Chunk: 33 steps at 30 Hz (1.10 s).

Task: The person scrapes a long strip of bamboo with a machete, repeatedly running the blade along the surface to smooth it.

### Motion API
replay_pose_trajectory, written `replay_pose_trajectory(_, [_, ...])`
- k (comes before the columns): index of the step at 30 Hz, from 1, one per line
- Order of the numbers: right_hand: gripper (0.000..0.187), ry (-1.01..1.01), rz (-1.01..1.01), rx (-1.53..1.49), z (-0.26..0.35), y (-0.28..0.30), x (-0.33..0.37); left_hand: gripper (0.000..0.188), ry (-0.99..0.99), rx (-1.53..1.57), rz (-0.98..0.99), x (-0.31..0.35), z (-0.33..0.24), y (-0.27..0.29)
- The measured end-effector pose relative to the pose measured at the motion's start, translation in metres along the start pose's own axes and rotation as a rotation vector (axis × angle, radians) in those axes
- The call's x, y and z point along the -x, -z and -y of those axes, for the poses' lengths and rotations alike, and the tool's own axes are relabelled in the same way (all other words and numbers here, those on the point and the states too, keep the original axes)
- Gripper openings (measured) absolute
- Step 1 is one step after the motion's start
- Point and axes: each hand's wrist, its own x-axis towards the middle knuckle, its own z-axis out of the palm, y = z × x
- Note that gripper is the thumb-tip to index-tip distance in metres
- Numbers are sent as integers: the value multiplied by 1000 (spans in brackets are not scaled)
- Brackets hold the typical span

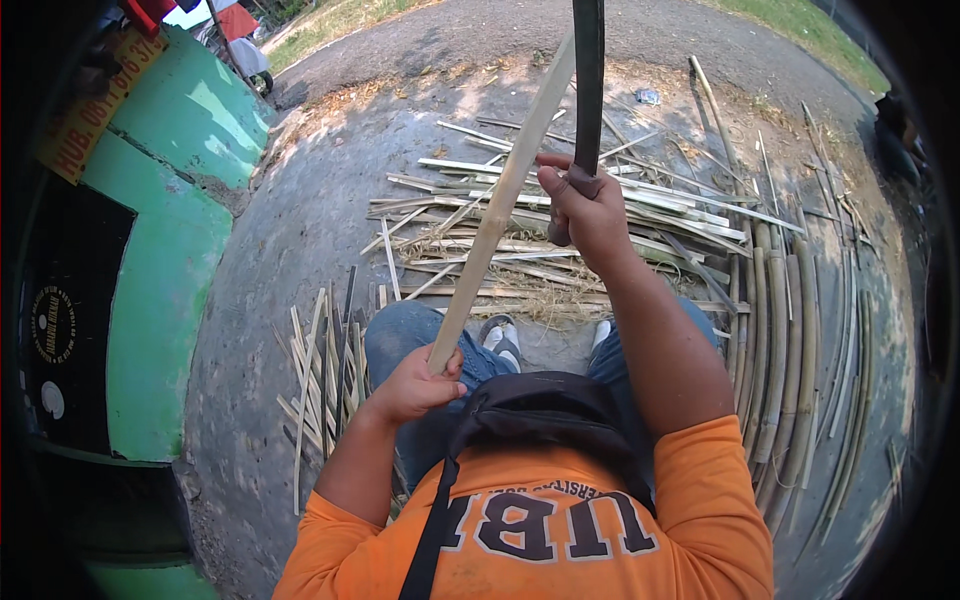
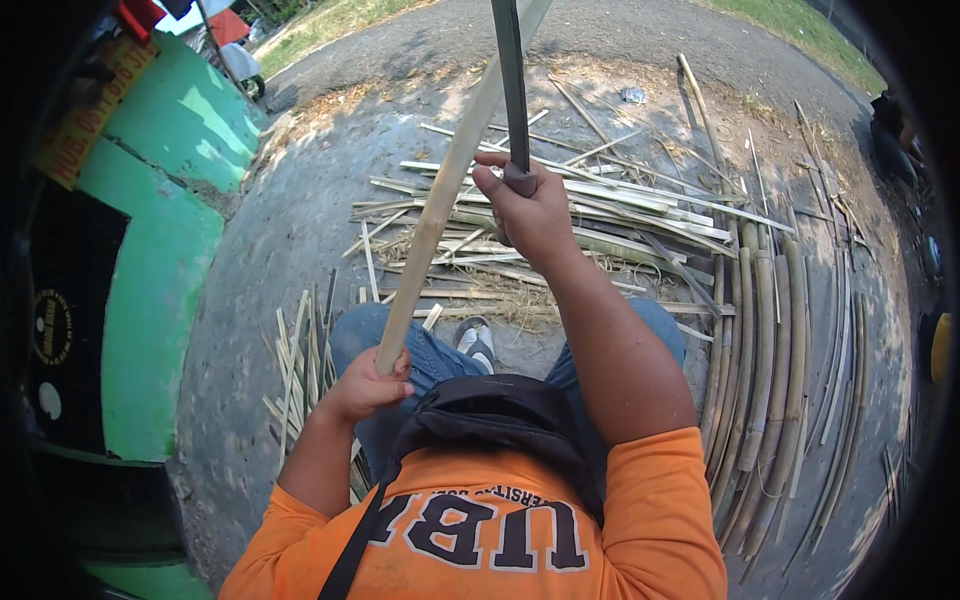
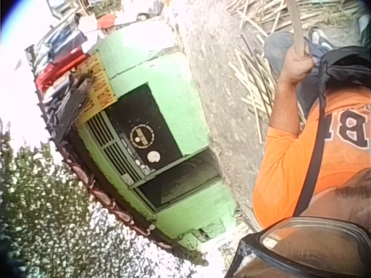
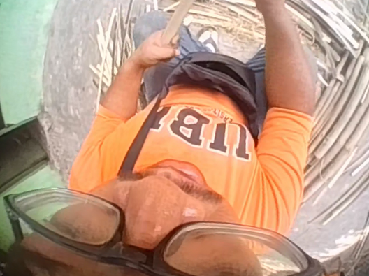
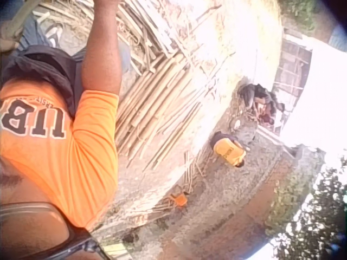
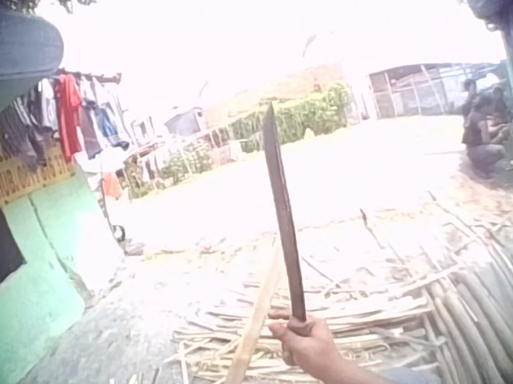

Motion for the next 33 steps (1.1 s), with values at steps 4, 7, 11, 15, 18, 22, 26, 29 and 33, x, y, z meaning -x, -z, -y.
replay_pose_trajectory(4, [43,18,-19,-107,0,0,-1,32,47,146,111,-4,-2,-1])
replay_pose_trajectory(7, [45,-15,-27,-116,-2,-1,0,32,68,167,150,-7,-4,-5])
replay_pose_trajectory(11, [43,-23,-27,-129,-3,0,0,31,93,183,200,-9,-5,-1])
replay_pose_trajectory(15, [36,13,-36,-142,-2,1,-2,31,141,127,130,-7,-15,-5])
replay_pose_trajectory(18, [34,21,-88,-138,-3,-2,-1,37,97,23,79,-8,-22,-9])
replay_pose_trajectory(22, [33,12,-114,-145,-9,-6,-1,54,-237,-782,-380,-9,-24,-22])
replay_pose_trajectory(26, [30,32,-192,-80,-16,-15,2,56,-427,-1205,-738,-10,-29,-46])
replay_pose_trajectory(29, [30,42,-208,8,-21,-18,4,42,-398,-1222,-825,-20,-25,-40])
replay_pose_trajectory(33, [35,15,-117,117,-36,-17,1,32,-232,-1012,-729,-6,-16,-17])
